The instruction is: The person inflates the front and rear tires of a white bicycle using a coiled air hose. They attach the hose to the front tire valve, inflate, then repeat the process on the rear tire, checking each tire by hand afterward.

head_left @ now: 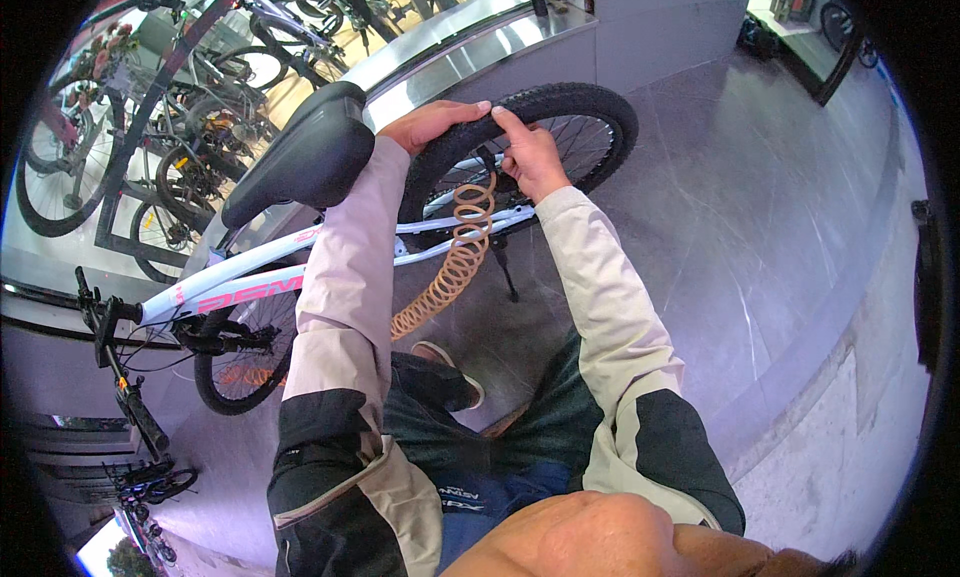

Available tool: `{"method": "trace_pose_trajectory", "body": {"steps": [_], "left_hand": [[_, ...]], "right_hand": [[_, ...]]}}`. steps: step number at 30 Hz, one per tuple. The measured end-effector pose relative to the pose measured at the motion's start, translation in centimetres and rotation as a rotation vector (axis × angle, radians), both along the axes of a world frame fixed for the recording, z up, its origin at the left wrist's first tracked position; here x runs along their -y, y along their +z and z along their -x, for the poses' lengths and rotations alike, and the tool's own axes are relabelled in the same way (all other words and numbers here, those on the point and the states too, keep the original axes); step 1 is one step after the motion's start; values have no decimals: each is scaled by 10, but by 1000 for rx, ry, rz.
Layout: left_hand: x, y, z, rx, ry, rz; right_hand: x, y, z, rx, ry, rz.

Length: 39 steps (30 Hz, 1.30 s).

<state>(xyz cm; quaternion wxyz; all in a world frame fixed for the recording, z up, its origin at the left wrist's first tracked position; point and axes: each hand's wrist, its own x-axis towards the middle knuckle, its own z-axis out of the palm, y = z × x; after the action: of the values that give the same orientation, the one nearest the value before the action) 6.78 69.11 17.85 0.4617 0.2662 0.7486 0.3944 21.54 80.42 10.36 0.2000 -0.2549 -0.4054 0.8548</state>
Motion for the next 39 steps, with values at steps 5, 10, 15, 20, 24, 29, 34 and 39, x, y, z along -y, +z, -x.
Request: {"method": "trace_pose_trajectory", "body": {"steps": [5, 10, 15, 20, 24, 29, 34, 39], "left_hand": [[-2, 1, -1, 25, -8, 1], [-2, 2, -7, 6, 27, -46], [-5, 1, -2, 12, -26, -55], [-6, -6, 1, -48, -41, -73], [-1, -8, -6, -118, 14, -69], [0, -12, -38, -788, 18, -266], [-14, -27, -73, -1511, 55, -188], [-23, -29, -72, -1638, 16, -72]], "right_hand": [[-4, -1, 0, 21, 30, -55], [-3, -7, 5, 51, -23, -91], [-4, -6, 8, 47, -46, -94], [-3, -3, 5, 34, -50, -59], [-2, -1, 0, 25, 9, -29], [-15, 3, -15, 168, 29, -188], [-42, -1, -36, 358, 103, -497], [-59, -14, -44, 359, 35, -620]]}}
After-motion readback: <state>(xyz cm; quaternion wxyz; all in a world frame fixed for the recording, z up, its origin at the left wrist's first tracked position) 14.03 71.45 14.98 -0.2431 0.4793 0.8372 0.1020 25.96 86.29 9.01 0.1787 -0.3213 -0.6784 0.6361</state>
